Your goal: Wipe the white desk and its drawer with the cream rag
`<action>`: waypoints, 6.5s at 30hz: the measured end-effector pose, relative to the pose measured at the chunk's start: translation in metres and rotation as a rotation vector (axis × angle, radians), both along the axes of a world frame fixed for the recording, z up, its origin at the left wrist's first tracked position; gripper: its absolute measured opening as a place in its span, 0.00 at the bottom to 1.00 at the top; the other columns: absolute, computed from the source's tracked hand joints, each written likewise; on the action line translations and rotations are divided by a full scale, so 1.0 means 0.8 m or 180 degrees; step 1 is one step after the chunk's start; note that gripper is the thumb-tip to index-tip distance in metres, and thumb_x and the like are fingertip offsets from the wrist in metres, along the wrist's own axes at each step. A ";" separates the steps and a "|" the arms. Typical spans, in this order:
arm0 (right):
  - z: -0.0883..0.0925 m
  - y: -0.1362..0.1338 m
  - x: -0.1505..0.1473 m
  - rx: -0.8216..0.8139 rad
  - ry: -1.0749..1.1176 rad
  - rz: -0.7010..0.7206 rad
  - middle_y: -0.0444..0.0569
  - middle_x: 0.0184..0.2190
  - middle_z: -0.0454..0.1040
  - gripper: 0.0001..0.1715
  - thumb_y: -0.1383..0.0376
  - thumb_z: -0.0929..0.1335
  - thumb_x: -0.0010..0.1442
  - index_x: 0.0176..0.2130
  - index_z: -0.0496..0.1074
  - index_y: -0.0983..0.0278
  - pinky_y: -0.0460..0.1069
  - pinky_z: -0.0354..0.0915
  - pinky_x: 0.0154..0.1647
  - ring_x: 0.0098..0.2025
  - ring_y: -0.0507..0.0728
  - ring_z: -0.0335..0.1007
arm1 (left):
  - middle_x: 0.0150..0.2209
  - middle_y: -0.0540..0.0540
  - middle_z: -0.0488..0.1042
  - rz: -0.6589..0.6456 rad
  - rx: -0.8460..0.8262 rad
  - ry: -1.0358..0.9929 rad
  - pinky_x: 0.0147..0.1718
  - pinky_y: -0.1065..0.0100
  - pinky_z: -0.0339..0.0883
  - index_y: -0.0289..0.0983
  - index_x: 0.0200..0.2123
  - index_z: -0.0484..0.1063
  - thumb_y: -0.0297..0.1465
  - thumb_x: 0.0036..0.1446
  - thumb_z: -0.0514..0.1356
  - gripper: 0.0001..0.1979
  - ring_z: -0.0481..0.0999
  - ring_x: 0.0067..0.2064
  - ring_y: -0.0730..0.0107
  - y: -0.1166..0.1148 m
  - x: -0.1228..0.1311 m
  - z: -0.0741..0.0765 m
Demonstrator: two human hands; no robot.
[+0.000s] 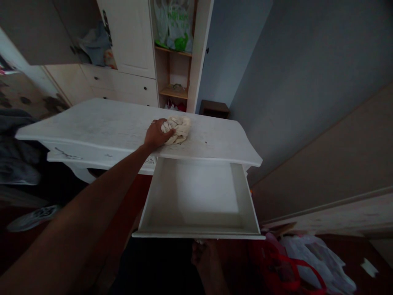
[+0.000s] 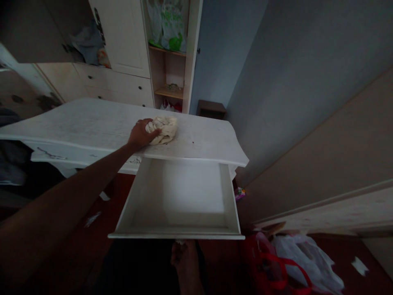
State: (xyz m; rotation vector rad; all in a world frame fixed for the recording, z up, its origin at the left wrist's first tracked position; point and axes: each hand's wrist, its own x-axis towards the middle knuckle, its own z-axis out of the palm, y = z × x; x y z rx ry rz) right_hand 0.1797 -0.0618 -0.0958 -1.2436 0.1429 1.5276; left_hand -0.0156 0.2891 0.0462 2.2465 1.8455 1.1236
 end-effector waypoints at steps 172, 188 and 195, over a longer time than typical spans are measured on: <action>-0.044 -0.008 0.030 0.0675 0.0307 0.0370 0.46 0.24 0.78 0.16 0.57 0.80 0.38 0.25 0.77 0.62 0.47 0.65 0.25 0.27 0.54 0.72 | 0.55 0.32 0.72 -0.0536 -0.0946 0.2042 0.52 0.45 0.62 0.35 0.55 0.70 0.26 0.61 0.54 0.19 0.69 0.57 0.43 -0.149 0.087 -0.066; -0.057 -0.007 0.030 0.0623 0.0284 0.0254 0.46 0.23 0.77 0.15 0.59 0.80 0.36 0.23 0.75 0.62 0.48 0.66 0.25 0.28 0.55 0.72 | 0.54 0.37 0.72 -0.1794 -0.0733 0.1950 0.53 0.57 0.66 0.36 0.54 0.71 0.28 0.57 0.59 0.20 0.72 0.55 0.52 -0.122 0.147 -0.090; -0.072 -0.008 0.025 0.0708 0.0219 0.0382 0.45 0.23 0.76 0.14 0.57 0.77 0.43 0.26 0.74 0.61 0.48 0.63 0.25 0.26 0.54 0.71 | 0.52 0.39 0.74 -0.1539 -0.0550 0.1595 0.50 0.52 0.65 0.40 0.55 0.71 0.29 0.57 0.58 0.21 0.70 0.55 0.51 -0.132 0.229 -0.097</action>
